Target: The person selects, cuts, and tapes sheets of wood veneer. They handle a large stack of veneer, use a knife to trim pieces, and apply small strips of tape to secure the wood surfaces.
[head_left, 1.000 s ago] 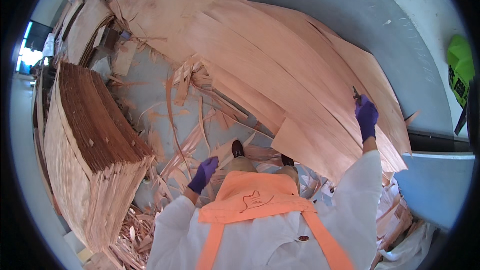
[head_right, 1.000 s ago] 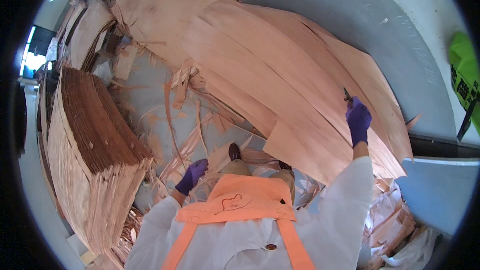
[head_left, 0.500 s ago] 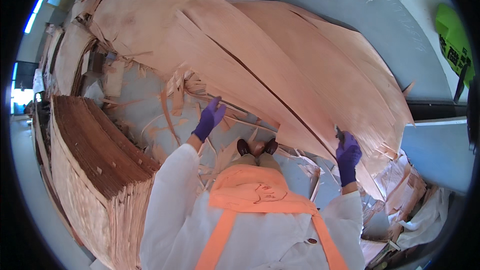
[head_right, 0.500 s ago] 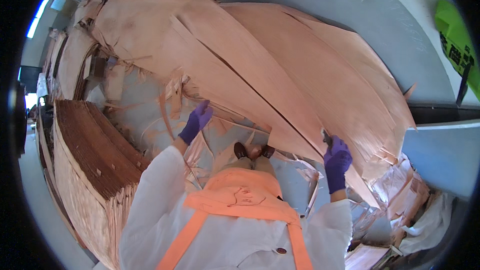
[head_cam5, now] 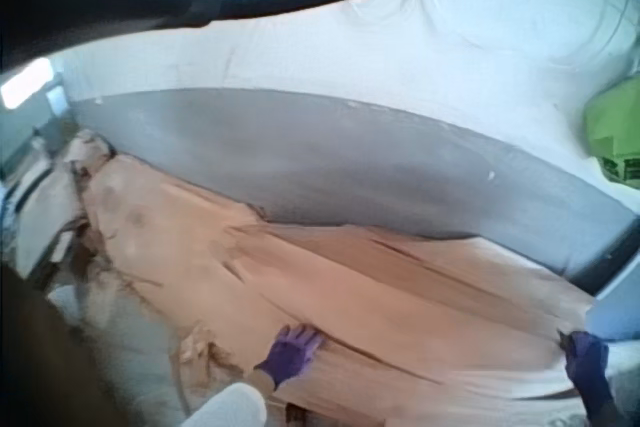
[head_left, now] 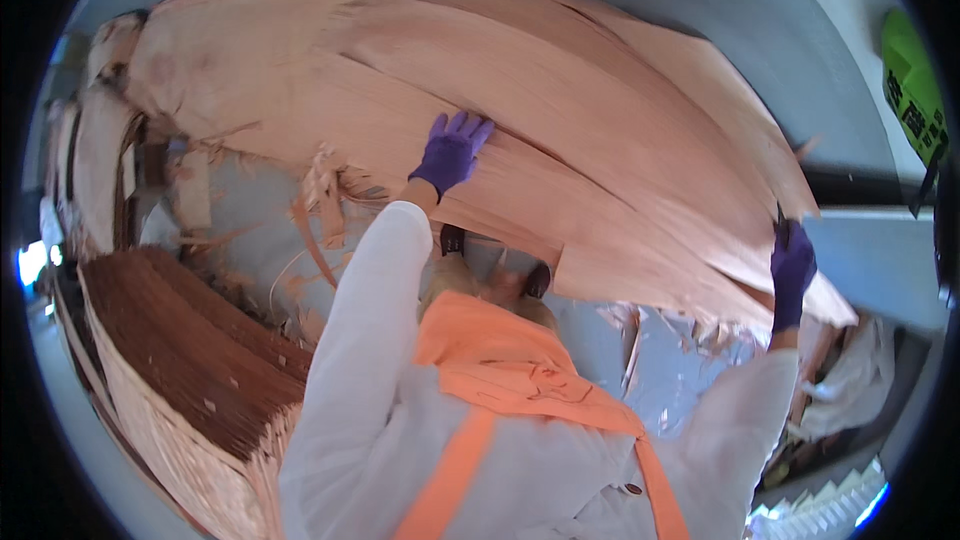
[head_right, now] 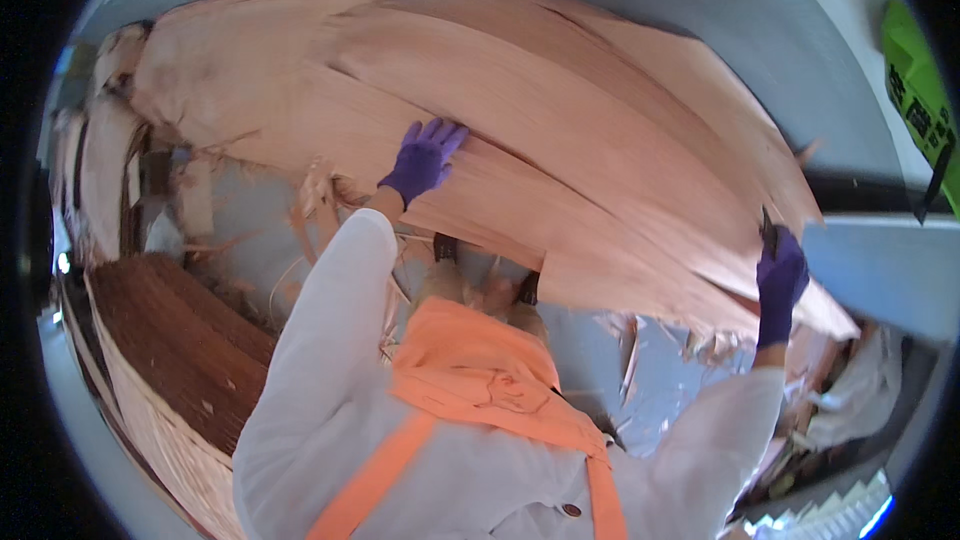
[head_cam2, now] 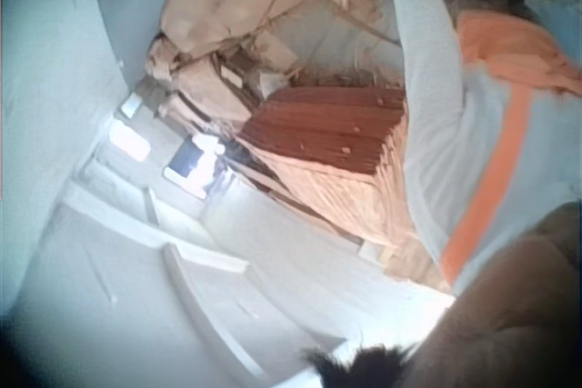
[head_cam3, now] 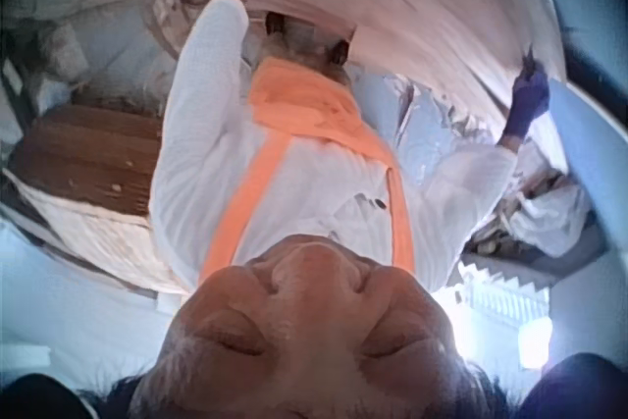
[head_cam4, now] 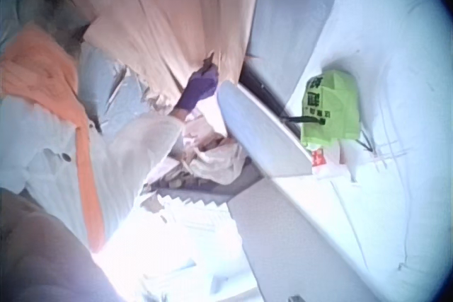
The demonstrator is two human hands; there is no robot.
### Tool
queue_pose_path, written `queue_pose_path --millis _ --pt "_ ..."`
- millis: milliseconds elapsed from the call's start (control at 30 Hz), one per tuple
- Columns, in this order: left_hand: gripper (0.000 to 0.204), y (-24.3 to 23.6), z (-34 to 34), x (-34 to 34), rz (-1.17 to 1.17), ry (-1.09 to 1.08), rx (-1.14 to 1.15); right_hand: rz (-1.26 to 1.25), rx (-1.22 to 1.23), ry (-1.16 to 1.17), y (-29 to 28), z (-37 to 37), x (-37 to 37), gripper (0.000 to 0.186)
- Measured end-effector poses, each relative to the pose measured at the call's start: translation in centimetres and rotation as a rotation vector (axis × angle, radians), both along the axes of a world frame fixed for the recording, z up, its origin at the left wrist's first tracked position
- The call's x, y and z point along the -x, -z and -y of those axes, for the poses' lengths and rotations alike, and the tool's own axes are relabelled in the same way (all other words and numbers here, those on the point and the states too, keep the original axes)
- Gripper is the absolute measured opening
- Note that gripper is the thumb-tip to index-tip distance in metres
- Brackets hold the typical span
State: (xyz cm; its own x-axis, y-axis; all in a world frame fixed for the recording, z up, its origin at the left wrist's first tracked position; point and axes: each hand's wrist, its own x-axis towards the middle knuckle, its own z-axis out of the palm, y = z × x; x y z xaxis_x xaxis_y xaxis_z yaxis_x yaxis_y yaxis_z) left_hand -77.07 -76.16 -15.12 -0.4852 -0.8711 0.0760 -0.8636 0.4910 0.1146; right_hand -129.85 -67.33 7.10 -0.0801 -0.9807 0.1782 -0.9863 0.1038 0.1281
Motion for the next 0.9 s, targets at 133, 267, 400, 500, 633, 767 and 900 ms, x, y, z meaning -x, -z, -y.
queue_pose_path --millis 133,267,400,500,633,767,900 --pt "0.035 0.0 2.7 0.7 0.046 0.077 -0.204 -0.039 -0.072 0.125 0.4 4.6 1.1 0.015" --pt "0.016 -1.9 3.2 0.5 -0.134 0.231 -0.243 -0.025 -0.042 0.214 -0.4 6.4 1.6 0.020" --pt "0.011 -3.3 0.9 0.7 -0.256 0.253 -0.020 -0.095 0.014 0.228 -1.3 7.9 3.8 0.021" --pt "0.012 -5.9 -0.3 0.5 -0.295 0.251 0.047 -0.002 0.007 0.190 -4.0 8.5 4.3 0.027" --pt "0.019 -7.3 -2.2 0.3 -0.319 0.220 0.163 -0.015 0.123 0.021 -5.2 10.1 8.9 0.034" --pt "0.033 -6.8 -4.6 1.1 -0.272 0.209 0.148 -0.130 0.073 0.226 -5.3 11.1 13.4 0.028" --pt "0.036 -4.8 -6.9 1.9 -0.085 0.188 0.092 -0.236 0.401 -0.016 -3.5 13.2 9.2 0.039"
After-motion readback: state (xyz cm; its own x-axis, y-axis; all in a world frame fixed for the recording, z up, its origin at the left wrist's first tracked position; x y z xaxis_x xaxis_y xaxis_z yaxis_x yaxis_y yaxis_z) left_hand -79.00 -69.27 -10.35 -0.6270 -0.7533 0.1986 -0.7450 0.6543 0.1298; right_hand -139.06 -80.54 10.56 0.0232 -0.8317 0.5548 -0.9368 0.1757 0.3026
